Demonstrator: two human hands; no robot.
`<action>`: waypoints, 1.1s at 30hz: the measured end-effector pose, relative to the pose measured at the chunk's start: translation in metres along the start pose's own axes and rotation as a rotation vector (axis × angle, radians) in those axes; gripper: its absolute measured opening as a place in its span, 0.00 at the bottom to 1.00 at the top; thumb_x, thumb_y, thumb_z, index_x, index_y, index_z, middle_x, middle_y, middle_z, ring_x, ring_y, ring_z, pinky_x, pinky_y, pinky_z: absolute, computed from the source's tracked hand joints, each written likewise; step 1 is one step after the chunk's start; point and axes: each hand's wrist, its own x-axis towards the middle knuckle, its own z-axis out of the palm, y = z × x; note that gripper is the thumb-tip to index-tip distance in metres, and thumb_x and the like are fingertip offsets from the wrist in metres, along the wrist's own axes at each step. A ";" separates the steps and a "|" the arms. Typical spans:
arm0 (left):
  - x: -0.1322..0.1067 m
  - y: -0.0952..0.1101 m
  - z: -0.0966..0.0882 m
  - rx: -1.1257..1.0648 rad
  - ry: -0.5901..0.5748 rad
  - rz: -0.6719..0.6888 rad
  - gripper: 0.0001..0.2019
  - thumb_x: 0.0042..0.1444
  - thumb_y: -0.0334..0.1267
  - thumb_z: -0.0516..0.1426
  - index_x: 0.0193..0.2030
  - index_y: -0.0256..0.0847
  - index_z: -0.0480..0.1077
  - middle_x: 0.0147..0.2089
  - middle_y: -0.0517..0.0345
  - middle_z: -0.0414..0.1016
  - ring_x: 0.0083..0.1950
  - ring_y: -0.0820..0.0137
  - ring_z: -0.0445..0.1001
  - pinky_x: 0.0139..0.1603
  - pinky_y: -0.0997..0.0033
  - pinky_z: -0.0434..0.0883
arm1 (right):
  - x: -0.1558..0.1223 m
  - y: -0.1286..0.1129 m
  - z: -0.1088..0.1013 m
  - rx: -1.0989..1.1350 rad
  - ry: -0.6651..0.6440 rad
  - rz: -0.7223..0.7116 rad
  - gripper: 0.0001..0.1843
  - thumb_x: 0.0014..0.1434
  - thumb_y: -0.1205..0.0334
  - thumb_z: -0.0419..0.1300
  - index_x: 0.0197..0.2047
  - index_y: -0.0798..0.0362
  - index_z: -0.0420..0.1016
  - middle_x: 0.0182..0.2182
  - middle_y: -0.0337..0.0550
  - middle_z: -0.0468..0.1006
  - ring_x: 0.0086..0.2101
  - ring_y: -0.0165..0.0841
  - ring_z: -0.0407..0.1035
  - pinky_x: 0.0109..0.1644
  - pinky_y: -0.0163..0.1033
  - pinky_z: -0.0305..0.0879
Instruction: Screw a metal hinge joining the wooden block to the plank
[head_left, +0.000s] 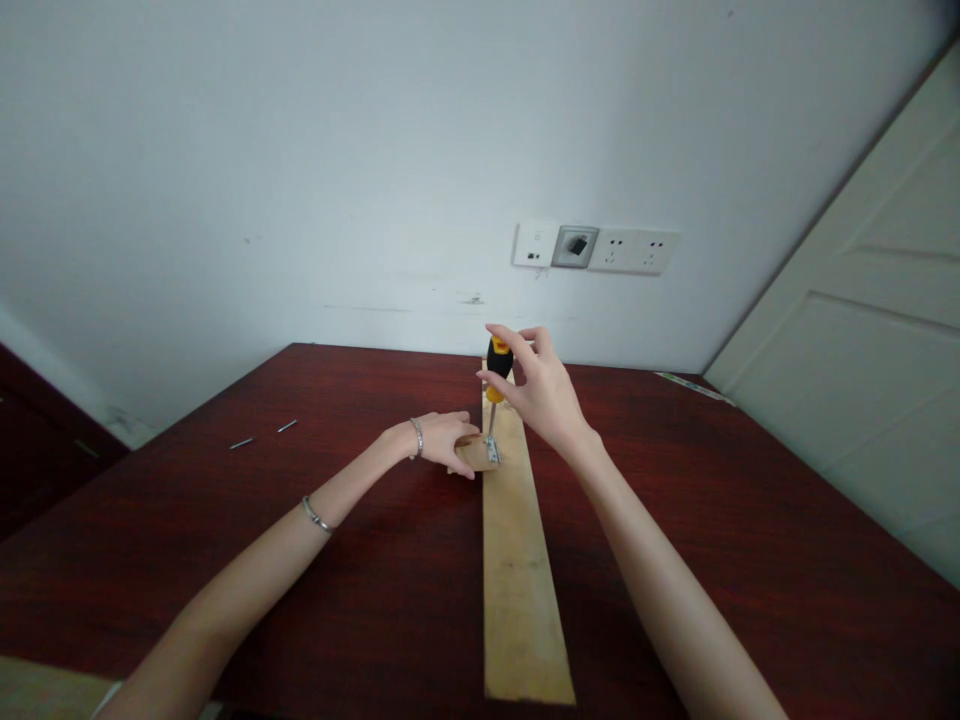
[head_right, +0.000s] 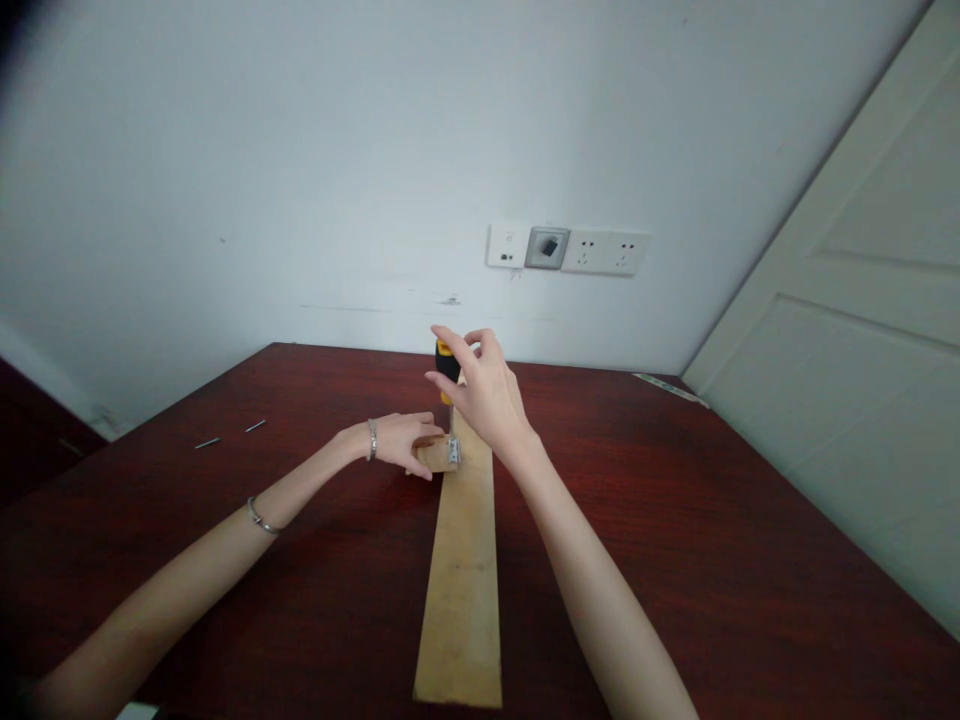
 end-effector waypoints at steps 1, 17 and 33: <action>0.000 0.000 0.000 0.000 -0.002 -0.002 0.38 0.39 0.68 0.57 0.55 0.47 0.65 0.49 0.54 0.66 0.42 0.62 0.71 0.41 0.66 0.66 | 0.000 0.001 0.000 0.000 0.001 0.012 0.28 0.56 0.57 0.58 0.60 0.44 0.61 0.45 0.48 0.65 0.36 0.36 0.66 0.36 0.42 0.69; -0.001 0.001 -0.001 -0.001 0.006 0.007 0.37 0.39 0.67 0.57 0.53 0.47 0.66 0.47 0.54 0.67 0.42 0.62 0.71 0.39 0.68 0.66 | 0.002 0.012 -0.001 0.131 0.057 -0.026 0.30 0.56 0.62 0.56 0.62 0.46 0.57 0.53 0.47 0.70 0.35 0.34 0.69 0.44 0.45 0.69; 0.005 -0.006 0.006 0.047 0.018 0.058 0.35 0.40 0.64 0.59 0.51 0.43 0.66 0.46 0.53 0.67 0.47 0.61 0.69 0.38 0.70 0.67 | -0.023 0.103 0.036 -0.027 -0.184 0.482 0.26 0.48 0.61 0.59 0.51 0.58 0.71 0.40 0.50 0.78 0.38 0.36 0.71 0.46 0.40 0.65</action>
